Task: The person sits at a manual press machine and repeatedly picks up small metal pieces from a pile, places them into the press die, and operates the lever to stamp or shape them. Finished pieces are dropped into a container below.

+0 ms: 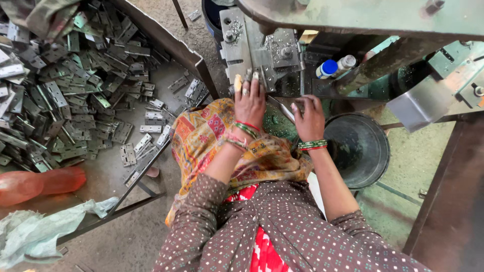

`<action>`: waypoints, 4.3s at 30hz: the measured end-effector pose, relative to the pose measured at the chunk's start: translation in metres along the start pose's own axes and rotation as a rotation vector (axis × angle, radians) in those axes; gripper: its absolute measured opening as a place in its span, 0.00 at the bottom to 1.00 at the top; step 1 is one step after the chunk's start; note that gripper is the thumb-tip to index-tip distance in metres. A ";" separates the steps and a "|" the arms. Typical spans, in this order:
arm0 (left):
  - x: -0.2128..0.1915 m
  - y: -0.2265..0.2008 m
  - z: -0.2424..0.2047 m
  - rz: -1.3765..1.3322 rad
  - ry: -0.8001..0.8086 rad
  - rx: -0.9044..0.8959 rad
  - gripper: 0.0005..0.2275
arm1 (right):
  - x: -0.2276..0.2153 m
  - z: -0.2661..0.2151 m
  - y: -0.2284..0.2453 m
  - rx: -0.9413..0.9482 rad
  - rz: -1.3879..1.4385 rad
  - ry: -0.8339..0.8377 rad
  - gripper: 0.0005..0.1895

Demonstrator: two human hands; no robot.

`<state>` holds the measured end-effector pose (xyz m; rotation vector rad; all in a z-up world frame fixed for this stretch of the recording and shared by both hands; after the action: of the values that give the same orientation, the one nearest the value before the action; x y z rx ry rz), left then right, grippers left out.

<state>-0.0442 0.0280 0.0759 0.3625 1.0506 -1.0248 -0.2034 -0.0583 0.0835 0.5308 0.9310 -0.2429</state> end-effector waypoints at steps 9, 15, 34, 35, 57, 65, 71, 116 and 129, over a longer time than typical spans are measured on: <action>-0.008 0.009 0.040 -0.373 0.214 -0.010 0.12 | 0.001 0.000 -0.007 0.106 0.116 0.018 0.08; -0.043 0.018 0.056 -0.214 -0.110 -0.018 0.06 | 0.006 -0.005 -0.011 0.096 0.160 0.008 0.06; 0.010 0.000 0.015 -0.056 0.194 -0.071 0.22 | 0.011 -0.008 -0.012 0.095 0.105 0.053 0.06; 0.015 -0.003 0.016 -0.131 0.199 -0.072 0.22 | 0.011 -0.008 -0.012 0.092 0.107 0.049 0.06; 0.055 0.023 0.085 -0.111 0.073 -0.128 0.10 | 0.165 -0.129 -0.080 0.362 0.026 0.813 0.24; 0.068 0.018 0.080 0.012 0.082 -0.069 0.12 | 0.141 -0.095 -0.074 0.210 0.072 0.840 0.31; 0.107 0.025 0.099 0.027 0.111 -0.148 0.10 | 0.124 -0.067 -0.067 0.100 0.073 0.745 0.28; 0.114 0.034 0.100 -0.091 0.227 -0.124 0.08 | 0.151 -0.111 -0.085 0.288 0.070 0.802 0.25; -0.013 0.085 0.003 -0.517 -0.172 -0.150 0.10 | 0.105 -0.083 -0.072 0.109 -0.218 0.784 0.33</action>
<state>0.0271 0.0766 0.0708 -0.1302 1.0802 -1.3972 -0.2302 -0.0721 -0.0656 0.6370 1.7506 -0.2875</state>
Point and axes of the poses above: each hand's wrist, its own z-axis towards the middle knuckle, its own x-axis out of the palm, y = z × x, the point moved 10 cm from there along z, towards the middle knuckle, and after that the axes turned 13 degrees about -x, right-handed, at the moved point
